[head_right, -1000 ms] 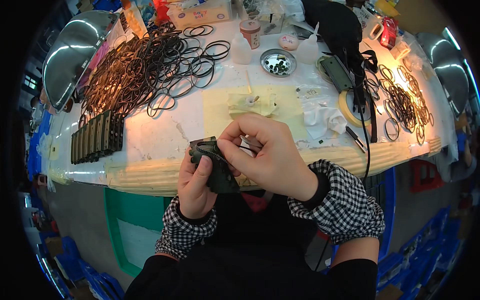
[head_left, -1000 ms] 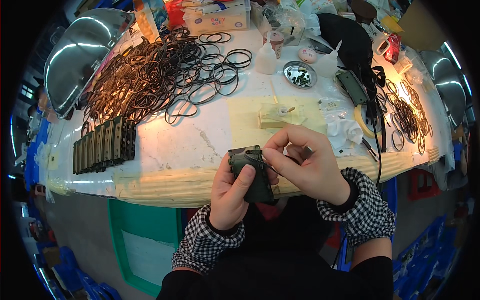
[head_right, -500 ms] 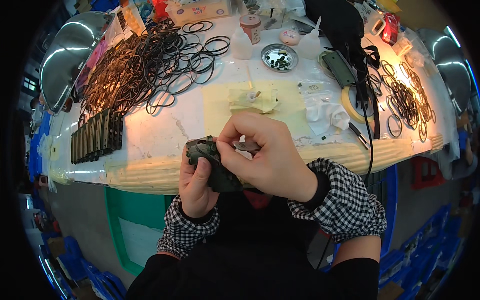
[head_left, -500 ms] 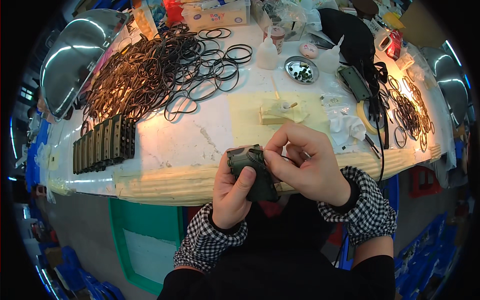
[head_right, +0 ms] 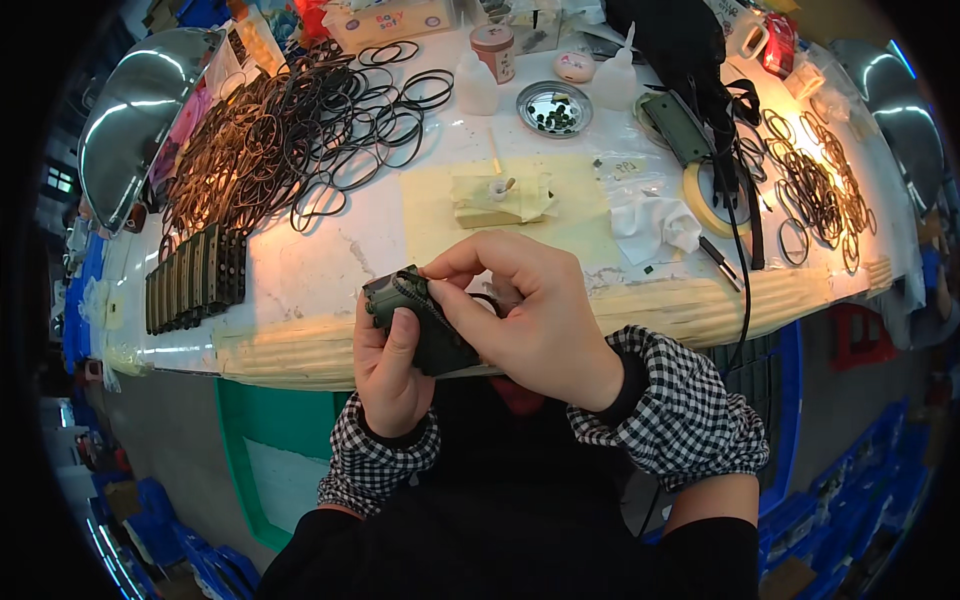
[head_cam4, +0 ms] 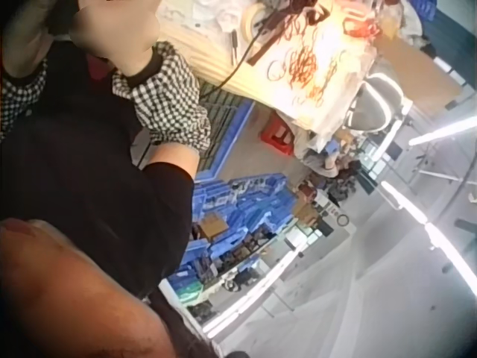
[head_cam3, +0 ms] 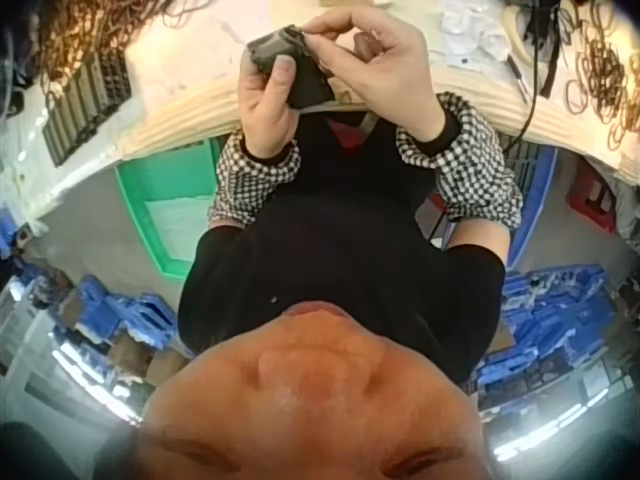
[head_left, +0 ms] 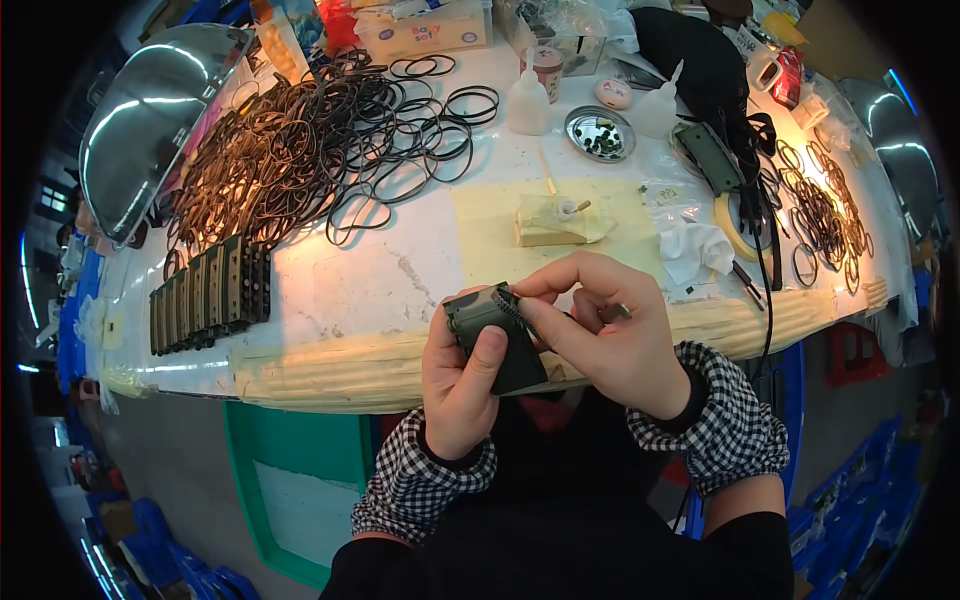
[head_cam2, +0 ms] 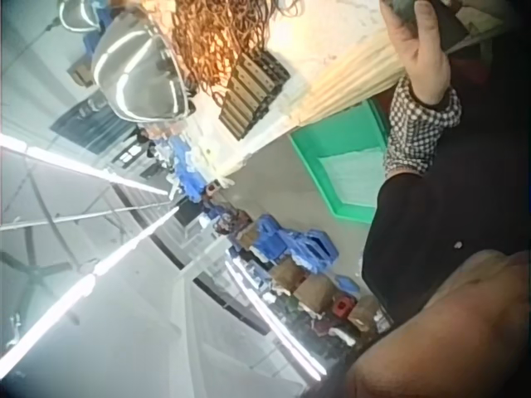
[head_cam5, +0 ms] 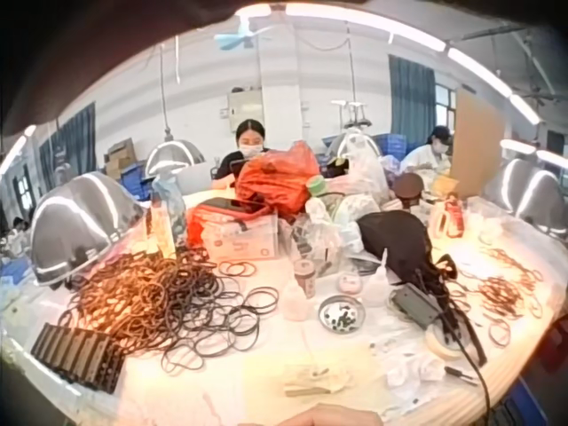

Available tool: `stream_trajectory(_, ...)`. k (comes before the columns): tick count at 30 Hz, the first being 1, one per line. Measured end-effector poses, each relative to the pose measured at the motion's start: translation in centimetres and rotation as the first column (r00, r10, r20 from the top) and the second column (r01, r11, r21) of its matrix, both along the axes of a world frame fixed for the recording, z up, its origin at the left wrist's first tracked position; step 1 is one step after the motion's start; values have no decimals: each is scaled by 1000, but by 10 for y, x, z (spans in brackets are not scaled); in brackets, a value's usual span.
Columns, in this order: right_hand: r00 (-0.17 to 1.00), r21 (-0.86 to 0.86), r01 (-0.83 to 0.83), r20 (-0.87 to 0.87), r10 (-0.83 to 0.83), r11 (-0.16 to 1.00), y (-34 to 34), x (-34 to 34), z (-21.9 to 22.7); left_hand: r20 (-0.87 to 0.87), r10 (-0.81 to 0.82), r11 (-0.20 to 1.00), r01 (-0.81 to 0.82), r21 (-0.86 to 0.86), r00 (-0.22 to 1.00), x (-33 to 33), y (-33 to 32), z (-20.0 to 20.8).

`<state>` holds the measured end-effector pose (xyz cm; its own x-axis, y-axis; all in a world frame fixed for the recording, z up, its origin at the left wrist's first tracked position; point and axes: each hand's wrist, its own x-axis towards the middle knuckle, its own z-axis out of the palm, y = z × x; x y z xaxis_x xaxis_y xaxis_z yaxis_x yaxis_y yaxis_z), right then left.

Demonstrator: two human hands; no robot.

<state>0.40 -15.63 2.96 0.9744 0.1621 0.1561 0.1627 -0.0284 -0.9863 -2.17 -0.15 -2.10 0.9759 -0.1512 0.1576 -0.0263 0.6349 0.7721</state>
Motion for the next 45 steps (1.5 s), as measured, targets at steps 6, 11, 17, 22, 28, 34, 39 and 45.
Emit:
stream_trajectory(6, 930, -194, 152, 360, -74, 969, 5, -5, -1, -44, 28, 1000, -28, 2, 999, -1, 0, -3)
stream_trajectory(11, 877, -191, 212, 470, -100, 958, 9, -6, -11, -47, 65, 994, -61, 87, 997, -2, -2, 5)
stream_trajectory(17, 954, -78, 118, 285, -91, 990, 9, -8, -5, 20, 130, 979, -131, 158, 991, -3, -1, 0)
stream_trajectory(22, 983, -42, 48, 178, -40, 998, 4, -7, -5, -33, 73, 989, -68, 127, 997, -2, 2, 6)
stream_trajectory(28, 856, -186, 234, 504, -112, 954, 11, -9, -17, -159, -103, 989, 84, -120, 982, 4, -1, 10)
stream_trajectory(34, 984, -85, 124, 135, -112, 989, 5, -15, 3, -94, -73, 997, 70, -32, 993, 3, 2, 4)
stream_trajectory(39, 918, -95, 194, 368, -147, 976, 9, -11, -14, -159, -70, 996, 61, -59, 985, 2, -1, 9)
stream_trajectory(45, 965, -112, 134, 241, -104, 985, 2, -18, -9, 70, 70, 949, -88, 302, 995, -1, -4, 12)
